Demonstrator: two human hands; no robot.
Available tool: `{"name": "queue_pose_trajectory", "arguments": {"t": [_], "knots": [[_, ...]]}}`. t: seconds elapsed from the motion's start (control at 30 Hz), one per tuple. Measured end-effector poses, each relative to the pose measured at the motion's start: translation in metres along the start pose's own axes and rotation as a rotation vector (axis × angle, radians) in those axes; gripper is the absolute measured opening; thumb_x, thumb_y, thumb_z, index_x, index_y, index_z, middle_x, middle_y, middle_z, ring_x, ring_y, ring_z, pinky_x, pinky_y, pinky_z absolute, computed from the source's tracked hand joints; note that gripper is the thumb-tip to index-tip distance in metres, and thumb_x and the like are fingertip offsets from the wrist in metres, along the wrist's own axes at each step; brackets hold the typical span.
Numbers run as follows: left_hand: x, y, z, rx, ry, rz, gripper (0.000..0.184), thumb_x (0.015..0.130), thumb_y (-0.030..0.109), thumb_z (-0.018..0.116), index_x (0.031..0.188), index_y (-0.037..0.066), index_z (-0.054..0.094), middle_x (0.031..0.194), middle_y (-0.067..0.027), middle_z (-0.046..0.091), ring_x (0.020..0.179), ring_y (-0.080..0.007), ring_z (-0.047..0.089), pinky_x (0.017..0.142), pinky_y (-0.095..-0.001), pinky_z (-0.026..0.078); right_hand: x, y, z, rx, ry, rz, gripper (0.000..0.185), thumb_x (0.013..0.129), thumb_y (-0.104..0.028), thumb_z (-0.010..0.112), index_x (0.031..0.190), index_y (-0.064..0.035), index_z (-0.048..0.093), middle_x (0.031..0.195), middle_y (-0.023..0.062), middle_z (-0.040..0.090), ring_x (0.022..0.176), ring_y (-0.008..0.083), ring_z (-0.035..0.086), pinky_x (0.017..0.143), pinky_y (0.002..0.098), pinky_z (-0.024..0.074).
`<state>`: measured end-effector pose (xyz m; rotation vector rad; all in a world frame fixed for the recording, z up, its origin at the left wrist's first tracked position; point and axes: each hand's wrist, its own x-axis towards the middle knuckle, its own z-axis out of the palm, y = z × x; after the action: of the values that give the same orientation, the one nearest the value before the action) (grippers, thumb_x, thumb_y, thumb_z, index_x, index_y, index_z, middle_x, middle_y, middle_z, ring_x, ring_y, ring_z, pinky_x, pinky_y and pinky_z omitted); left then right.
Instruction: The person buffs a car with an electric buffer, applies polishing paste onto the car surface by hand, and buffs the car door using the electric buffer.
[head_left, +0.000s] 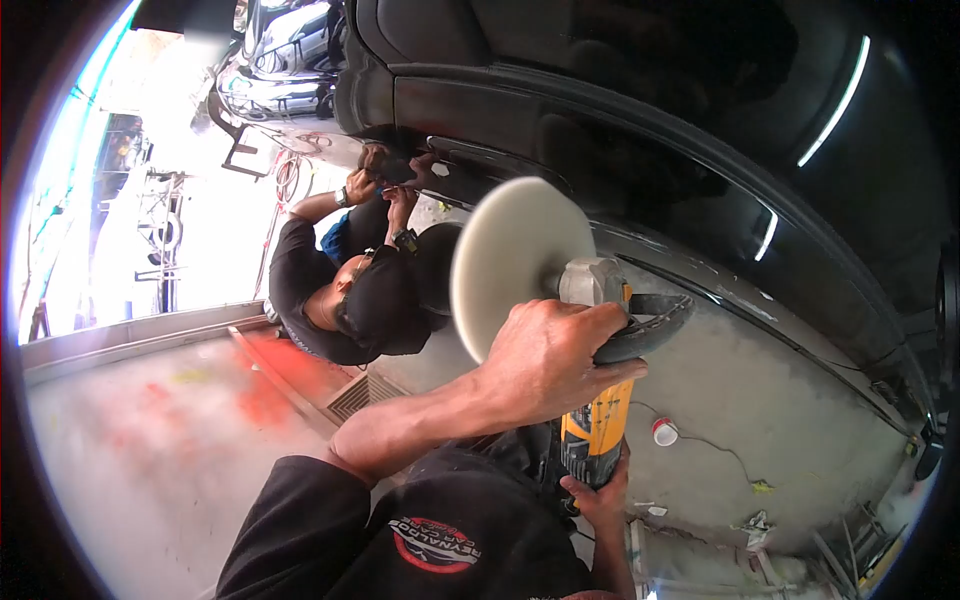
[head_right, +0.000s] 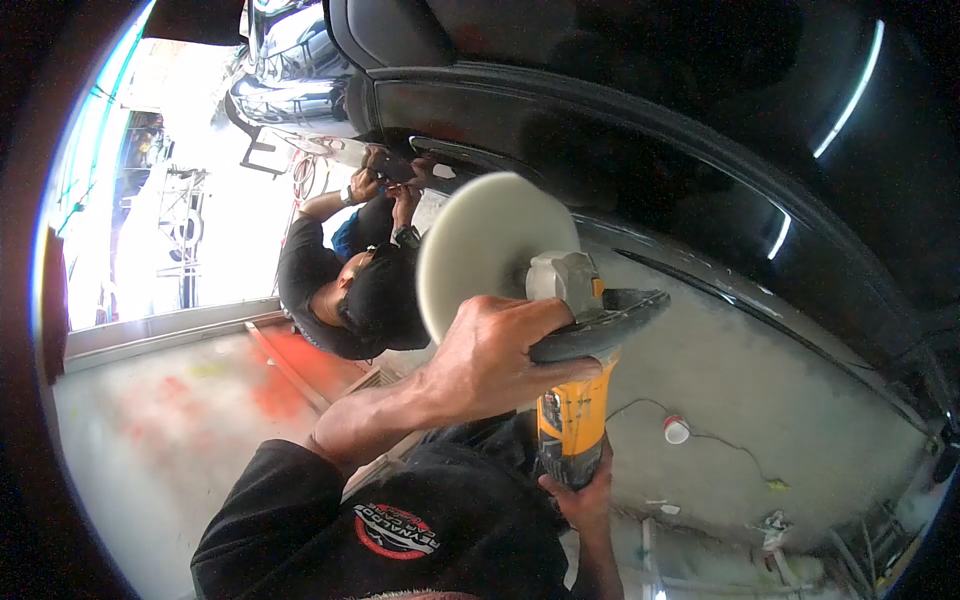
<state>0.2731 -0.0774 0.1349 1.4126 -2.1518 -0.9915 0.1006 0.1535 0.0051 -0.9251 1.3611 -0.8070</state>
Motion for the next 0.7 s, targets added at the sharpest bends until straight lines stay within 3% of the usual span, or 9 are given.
{"name": "queue_pose_trajectory", "arguments": {"t": [0.3, 0.5, 0.6, 0.7], "knots": [[0.015, 0.013, 0.011, 0.178, -0.025, -0.063, 0.034, 0.075, 0.026, 0.083, 0.086, 0.001, 0.064, 0.069, -0.0165, 0.066, 0.065, -0.0322, 0.069, 0.058, -0.0401, 0.054, 0.020, 0.032, 0.016, 0.404, -0.071, 0.039, 0.103, 0.069, -0.019, 0.091, 0.147, -0.0008, 0.026, 0.131, 0.0127, 0.052, 0.118, 0.0226, 0.054, 0.102, 0.0386, 0.0439], [0.021, 0.000, 0.025, 0.226, -0.111, -0.079, 0.038, 0.080, 0.034, 0.080, 0.086, 0.001, 0.062, 0.070, -0.0152, 0.067, 0.068, -0.0328, 0.070, 0.060, -0.0402, 0.057, 0.023, 0.054, 0.014, 0.315, -0.075, -0.040, 0.103, 0.071, -0.024, 0.090, 0.146, 0.0019, 0.025, 0.130, 0.0146, 0.052, 0.118, 0.0237, 0.055, 0.101, 0.0384, 0.0449], [0.025, -0.007, 0.038, 0.188, -0.083, -0.058, 0.034, 0.076, 0.026, 0.084, 0.086, -0.002, 0.067, 0.073, -0.0172, 0.069, 0.065, -0.0279, 0.072, 0.056, -0.0360, 0.056, 0.023, 0.046, 0.010, 0.313, -0.076, -0.009, 0.105, 0.072, -0.029, 0.090, 0.147, 0.0013, 0.024, 0.133, 0.0163, 0.048, 0.122, 0.0268, 0.051, 0.103, 0.0414, 0.0433], [0.028, -0.014, 0.045, 0.196, -0.057, -0.028, 0.034, 0.077, 0.028, 0.083, 0.085, -0.001, 0.067, 0.073, -0.0169, 0.070, 0.065, -0.0271, 0.072, 0.057, -0.0360, 0.057, 0.024, 0.054, 0.010, 0.270, -0.072, -0.015, 0.107, 0.071, -0.032, 0.090, 0.148, 0.0013, 0.023, 0.135, 0.0172, 0.045, 0.124, 0.0286, 0.049, 0.105, 0.0434, 0.0416]]}}
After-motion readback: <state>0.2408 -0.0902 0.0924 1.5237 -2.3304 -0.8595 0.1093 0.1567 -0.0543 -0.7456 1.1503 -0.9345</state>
